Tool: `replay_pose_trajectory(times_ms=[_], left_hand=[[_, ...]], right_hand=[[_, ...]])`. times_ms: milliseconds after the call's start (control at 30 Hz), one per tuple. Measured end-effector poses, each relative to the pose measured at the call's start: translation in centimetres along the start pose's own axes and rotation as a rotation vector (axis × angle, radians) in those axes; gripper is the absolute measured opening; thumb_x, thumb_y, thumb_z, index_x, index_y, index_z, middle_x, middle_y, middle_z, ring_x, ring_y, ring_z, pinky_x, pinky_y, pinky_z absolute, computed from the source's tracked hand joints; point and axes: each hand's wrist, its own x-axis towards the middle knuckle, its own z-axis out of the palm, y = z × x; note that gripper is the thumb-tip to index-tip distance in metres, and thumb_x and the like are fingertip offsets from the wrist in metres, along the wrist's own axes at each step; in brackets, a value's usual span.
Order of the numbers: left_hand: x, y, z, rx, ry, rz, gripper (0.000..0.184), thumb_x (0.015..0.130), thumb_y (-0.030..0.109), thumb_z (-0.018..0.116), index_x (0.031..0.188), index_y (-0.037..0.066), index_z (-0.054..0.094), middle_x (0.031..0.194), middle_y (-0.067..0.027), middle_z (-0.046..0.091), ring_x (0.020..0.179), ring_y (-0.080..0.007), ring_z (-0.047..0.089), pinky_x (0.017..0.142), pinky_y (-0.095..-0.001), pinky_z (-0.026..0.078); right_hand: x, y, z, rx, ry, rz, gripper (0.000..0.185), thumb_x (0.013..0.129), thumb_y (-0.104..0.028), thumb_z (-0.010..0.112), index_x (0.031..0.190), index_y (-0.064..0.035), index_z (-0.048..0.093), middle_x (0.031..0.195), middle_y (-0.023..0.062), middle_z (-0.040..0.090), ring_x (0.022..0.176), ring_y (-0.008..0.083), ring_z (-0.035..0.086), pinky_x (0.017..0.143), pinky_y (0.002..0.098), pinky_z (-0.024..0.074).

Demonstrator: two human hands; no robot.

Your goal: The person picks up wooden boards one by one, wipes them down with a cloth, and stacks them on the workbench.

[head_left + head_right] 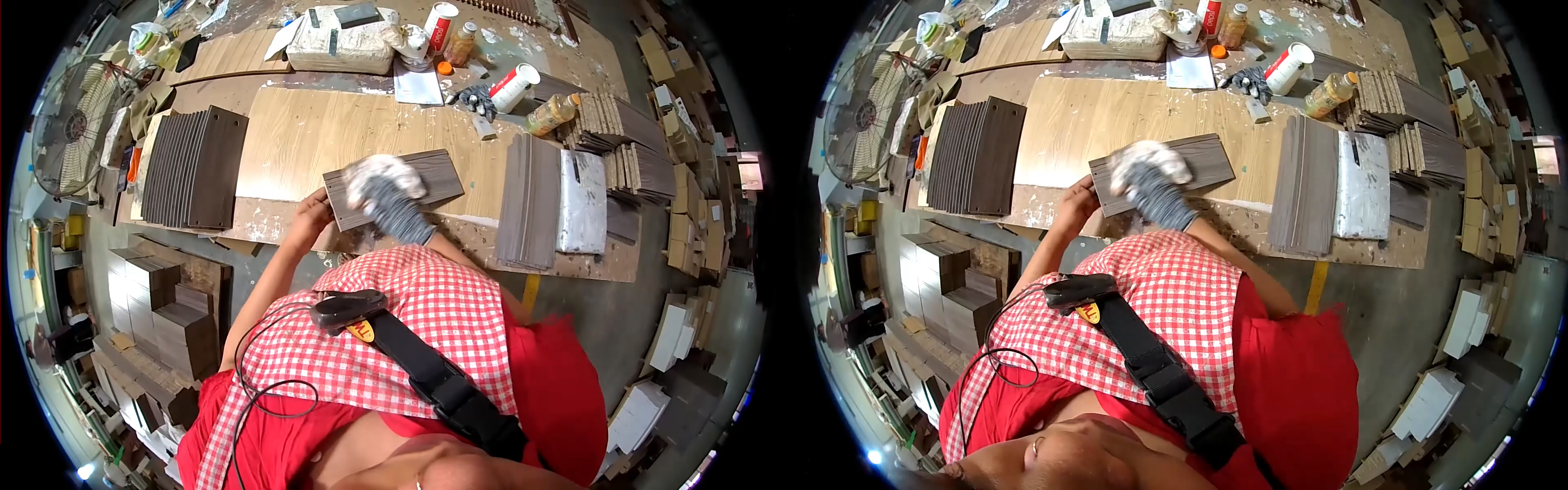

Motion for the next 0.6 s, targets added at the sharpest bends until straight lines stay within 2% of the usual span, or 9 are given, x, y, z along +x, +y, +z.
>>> replay_pose_trajectory(times_ms=[33,167,200,300,333,367,467,533,600], left_hand=[[0.0,0.3,-0.4,-0.071,-0.026,-0.059,0.040,0.085,0.015,0.040,0.121,0.000,0.048,0.109,-0.0094,0.059,0.099,-0.0167,0.057,0.087,-0.0293,0.044],[0.1,-0.6,0.3,-0.008,0.237,-0.104,0.026,0.089,0.016,0.045,0.110,0.003,0.055,0.094,-0.0010,0.062,0.077,-0.0086,0.058,0.064,-0.0219,0.044],[0.4,-1.4,0.2,0.124,0.235,-0.069,0.024,0.089,0.014,0.049,0.110,0.005,0.055,0.090,0.0005,0.062,0.072,-0.0053,0.057,0.059,-0.0189,0.043],[-0.2,-0.4,2.1,0.136,0.250,-0.032,0.025,0.088,0.008,0.056,0.113,0.005,0.054,0.088,0.0015,0.063,0.070,-0.0017,0.054,0.057,-0.0157,0.041],[-0.3,-0.3,1.9,0.181,0.215,-0.011,0.026,0.088,0.009,0.056,0.114,0.005,0.054,0.090,0.0008,0.064,0.071,-0.0022,0.055,0.058,-0.0169,0.042],[-0.5,-0.2,1.5,0.224,0.115,0.051,0.029,0.089,0.007,0.055,0.117,0.002,0.052,0.095,-0.0019,0.064,0.079,-0.0061,0.058,0.064,-0.0204,0.047],[-0.8,0.6,3.4,0.367,0.101,0.169,0.032,0.089,0.004,0.055,0.120,-0.001,0.050,0.100,-0.0053,0.063,0.088,-0.0109,0.058,0.076,-0.0249,0.049],[-0.6,0.9,3.8,0.356,0.070,0.182,0.032,0.088,0.001,0.055,0.120,-0.002,0.050,0.102,-0.0069,0.063,0.094,-0.0126,0.057,0.084,-0.0265,0.047],[-0.6,1.9,4.8,0.452,0.007,0.236,0.030,0.088,0.001,0.055,0.118,-0.002,0.052,0.102,-0.0072,0.063,0.094,-0.0118,0.057,0.085,-0.0260,0.046]], right_hand=[[0.6,1.1,3.6,-0.382,-0.229,0.043,0.032,0.084,-0.007,0.048,0.115,-0.0045,0.053,0.118,0.0147,0.053,0.114,0.0267,0.047,0.103,0.0354,0.0340],[-2.3,-0.6,0.1,-0.145,-0.143,-0.039,0.038,0.086,-0.012,0.052,0.123,-0.0065,0.046,0.124,0.0110,0.050,0.112,0.0252,0.050,0.097,0.0320,0.0412],[-3.4,0.9,-1.2,0.374,-0.056,0.225,0.035,0.085,-0.013,0.055,0.119,-0.0076,0.047,0.116,0.0094,0.053,0.098,0.0192,0.056,0.081,0.0260,0.0497],[-10.0,18.3,-4.1,1.146,0.548,0.428,0.031,0.091,-0.004,0.028,0.116,0.0063,0.044,0.113,0.0165,0.052,0.102,0.0203,0.053,0.089,0.0271,0.0467],[-9.4,14.5,-7.9,0.867,0.470,0.152,0.035,0.092,0.001,0.024,0.120,0.0052,0.044,0.118,0.0153,0.051,0.104,0.0211,0.053,0.092,0.0282,0.0452],[-9.3,11.5,-9.8,0.557,0.688,0.338,0.033,0.093,-0.001,0.030,0.122,0.0057,0.044,0.119,0.0139,0.051,0.106,0.0202,0.053,0.094,0.0294,0.0438],[-4.8,2.1,-13.6,0.013,0.722,0.157,0.027,0.091,-0.019,0.049,0.113,-0.0041,0.055,0.109,0.0081,0.059,0.101,0.0170,0.055,0.092,0.0285,0.0422],[-2.6,-0.6,-12.6,0.167,0.582,0.245,0.028,0.091,-0.019,0.049,0.115,-0.0061,0.054,0.115,0.0093,0.057,0.105,0.0191,0.054,0.095,0.0300,0.0400],[0.1,-3.7,-10.1,0.274,0.396,0.059,0.029,0.091,-0.019,0.048,0.118,-0.0086,0.054,0.120,0.0093,0.054,0.107,0.0199,0.053,0.095,0.0319,0.0406]])
